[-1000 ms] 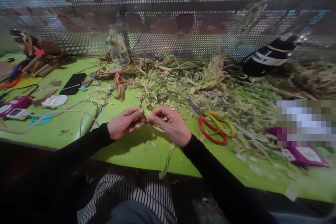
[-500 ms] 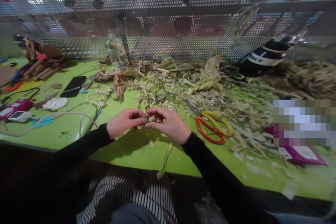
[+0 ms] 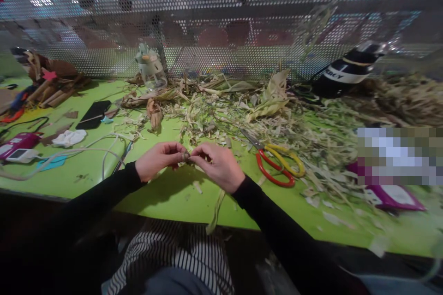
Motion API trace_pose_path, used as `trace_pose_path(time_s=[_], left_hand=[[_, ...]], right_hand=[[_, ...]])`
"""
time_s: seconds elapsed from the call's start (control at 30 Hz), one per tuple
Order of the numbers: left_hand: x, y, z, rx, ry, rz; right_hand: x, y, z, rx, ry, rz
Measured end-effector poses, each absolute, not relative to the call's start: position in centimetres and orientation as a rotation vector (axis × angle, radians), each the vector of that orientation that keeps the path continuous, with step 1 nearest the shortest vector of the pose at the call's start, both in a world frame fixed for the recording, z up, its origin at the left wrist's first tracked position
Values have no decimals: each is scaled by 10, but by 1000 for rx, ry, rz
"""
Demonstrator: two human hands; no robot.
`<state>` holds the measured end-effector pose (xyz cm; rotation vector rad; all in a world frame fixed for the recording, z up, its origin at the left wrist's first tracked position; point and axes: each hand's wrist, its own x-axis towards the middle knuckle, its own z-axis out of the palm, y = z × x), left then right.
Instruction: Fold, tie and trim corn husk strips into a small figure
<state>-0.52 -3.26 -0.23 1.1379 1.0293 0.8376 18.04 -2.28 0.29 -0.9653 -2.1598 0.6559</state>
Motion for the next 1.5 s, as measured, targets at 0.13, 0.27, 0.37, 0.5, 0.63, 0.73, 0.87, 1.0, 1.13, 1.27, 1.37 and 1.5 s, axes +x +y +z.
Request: trace_pose_path(time_s=[0.13,0.27,0.37,0.5,0.63,0.73,0.87,1.0,1.13,1.27,1.37,1.5], left_hand=[[-5,-33,-2,1162,1025,833],[-4,-33,-1,1234,1045,857],[-4,-34,-2,1262,1077,854],[-2,-35,-3,1231,1067,779],[2,-38,-1,1097,1041,792],[2,-40,1,939,1005,814],[0,-40,0,791,945,835],[-2,-40,-1,801,938,771],[-3,-42,0,1028,899,785],[-4,-47,1,1370,926,864],[-3,-51,1,1659,1015,916],[0,-57,-1,2099,1255,908]], right_hand=[[180,-23,4,-991,-2145,764],[178,-25,2,-999,-2127,734],[177,-26,0,-1019,-2077,765],[176,-26,-1,-1030,-1979,935],[174,-26,-1,-943,-1801,1191],[175,-28,-1,-816,-1679,1296],[179,-29,1,-661,-1787,1309],[187,-29,7,-539,-2075,1174],[200,-26,14,-281,-2056,1490],[201,-20,10,-531,-1828,1367],[190,-18,6,-882,-2014,1028],[179,-19,3,-1017,-2241,852]])
